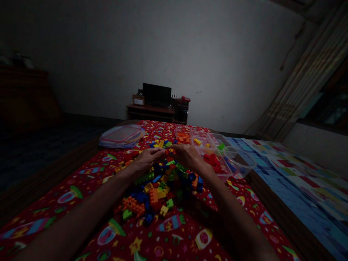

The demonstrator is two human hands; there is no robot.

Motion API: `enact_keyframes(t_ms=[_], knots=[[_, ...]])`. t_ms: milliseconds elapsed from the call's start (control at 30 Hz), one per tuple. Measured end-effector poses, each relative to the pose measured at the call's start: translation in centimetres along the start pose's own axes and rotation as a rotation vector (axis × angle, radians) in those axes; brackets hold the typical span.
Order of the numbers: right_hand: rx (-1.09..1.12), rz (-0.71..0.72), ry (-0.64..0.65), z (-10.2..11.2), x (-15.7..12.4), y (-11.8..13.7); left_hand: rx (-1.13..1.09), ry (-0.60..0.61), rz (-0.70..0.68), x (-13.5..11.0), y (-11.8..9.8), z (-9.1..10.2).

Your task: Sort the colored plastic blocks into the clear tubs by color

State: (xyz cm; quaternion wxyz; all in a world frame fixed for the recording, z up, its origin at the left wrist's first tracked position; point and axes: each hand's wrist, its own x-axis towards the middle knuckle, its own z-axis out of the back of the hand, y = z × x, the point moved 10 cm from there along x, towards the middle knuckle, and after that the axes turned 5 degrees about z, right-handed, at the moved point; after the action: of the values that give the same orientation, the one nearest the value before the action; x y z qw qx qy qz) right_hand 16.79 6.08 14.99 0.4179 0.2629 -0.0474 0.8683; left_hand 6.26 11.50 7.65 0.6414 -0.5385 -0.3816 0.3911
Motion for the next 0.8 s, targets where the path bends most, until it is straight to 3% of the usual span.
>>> enact_keyframes(t_ms=[233,433,567,800], knots=[[-0.035,0.051,0.052,-1.0,0.1,1.0,0.186,-0.04,-0.015,0.0,0.0,-0.2],[0.016,-0.028,0.055,-1.0,-0.2,-0.9,0.325,-0.154,-0.068,-0.8,-2.1,0.6],[0.003,-0.144,0.013,-0.3,-0.7,-3.9,0.373,-0.184,-0.109,-0.8,-3.0,1.0],[-0.05,-0.441,-0.14,1.3,0.9,-12.3,0.395,-0.152,-0.141,-1.1,-3.5,0.7]])
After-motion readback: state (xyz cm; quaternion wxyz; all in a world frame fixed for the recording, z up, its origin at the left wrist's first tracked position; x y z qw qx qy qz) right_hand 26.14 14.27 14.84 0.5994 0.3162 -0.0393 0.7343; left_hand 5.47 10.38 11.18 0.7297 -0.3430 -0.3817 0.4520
